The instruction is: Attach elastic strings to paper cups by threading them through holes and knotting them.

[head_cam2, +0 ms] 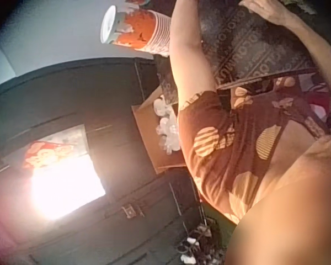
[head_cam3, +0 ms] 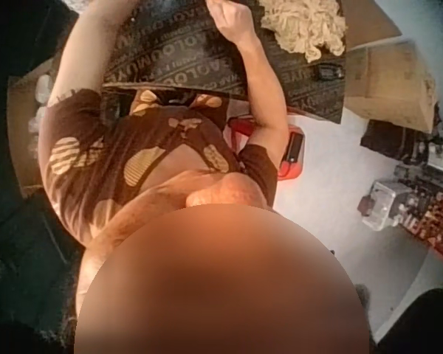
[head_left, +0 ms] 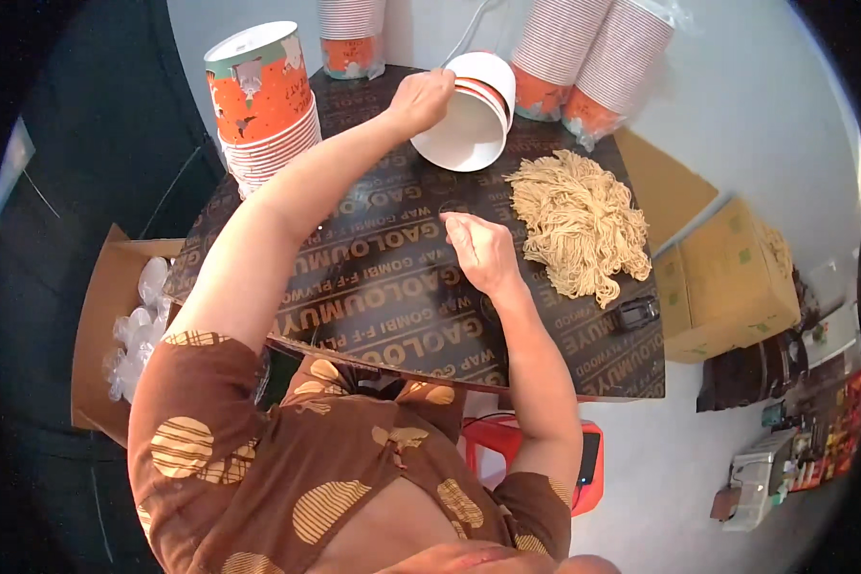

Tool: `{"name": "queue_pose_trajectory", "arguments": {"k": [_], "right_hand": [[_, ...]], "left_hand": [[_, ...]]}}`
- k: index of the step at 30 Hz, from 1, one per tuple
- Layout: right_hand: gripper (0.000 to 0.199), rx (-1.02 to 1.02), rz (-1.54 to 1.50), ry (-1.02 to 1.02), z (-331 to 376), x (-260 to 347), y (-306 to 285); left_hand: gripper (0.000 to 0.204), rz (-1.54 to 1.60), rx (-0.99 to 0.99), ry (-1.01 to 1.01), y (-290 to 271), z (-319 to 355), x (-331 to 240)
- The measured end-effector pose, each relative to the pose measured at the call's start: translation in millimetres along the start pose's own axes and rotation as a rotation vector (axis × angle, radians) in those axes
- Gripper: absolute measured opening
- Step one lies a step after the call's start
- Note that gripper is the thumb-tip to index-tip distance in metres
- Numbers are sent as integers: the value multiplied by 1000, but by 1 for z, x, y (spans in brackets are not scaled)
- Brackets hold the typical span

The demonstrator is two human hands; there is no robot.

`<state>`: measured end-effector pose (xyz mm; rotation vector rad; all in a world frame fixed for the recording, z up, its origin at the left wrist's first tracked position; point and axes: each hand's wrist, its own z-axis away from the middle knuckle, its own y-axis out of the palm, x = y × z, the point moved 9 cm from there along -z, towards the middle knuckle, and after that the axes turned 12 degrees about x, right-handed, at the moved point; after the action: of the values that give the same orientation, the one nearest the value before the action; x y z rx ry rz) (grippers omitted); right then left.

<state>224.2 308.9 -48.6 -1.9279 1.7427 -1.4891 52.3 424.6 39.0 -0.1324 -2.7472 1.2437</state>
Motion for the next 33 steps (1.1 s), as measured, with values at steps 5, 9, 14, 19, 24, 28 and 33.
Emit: {"name": "queue_pose_trajectory", "arguments": {"k": [5, 9, 14, 19, 24, 28, 33], "right_hand": [[33, 2, -10, 7, 0, -2, 1], [34, 20, -13, 16, -1, -2, 2], [28, -60, 39, 54, 2, -12, -18], [24, -149, 106, 100, 2, -26, -31], [23, -232, 146, 15, 3, -19, -32], [24, -205, 172, 28, 4, -23, -31], [24, -238, 207, 11, 1, -17, -46]], "left_hand": [[12, -51, 233, 100, -5, -6, -9], [24, -35, 271, 97, -7, -3, -2], [27, 30, 356, 147, -4, 7, -14], [22, -83, 285, 77, 9, 8, -2], [13, -282, 172, 136, -1, 4, -3], [13, -59, 161, 226, -3, -2, -2], [37, 291, 162, 134, 1, -2, 21]]}}
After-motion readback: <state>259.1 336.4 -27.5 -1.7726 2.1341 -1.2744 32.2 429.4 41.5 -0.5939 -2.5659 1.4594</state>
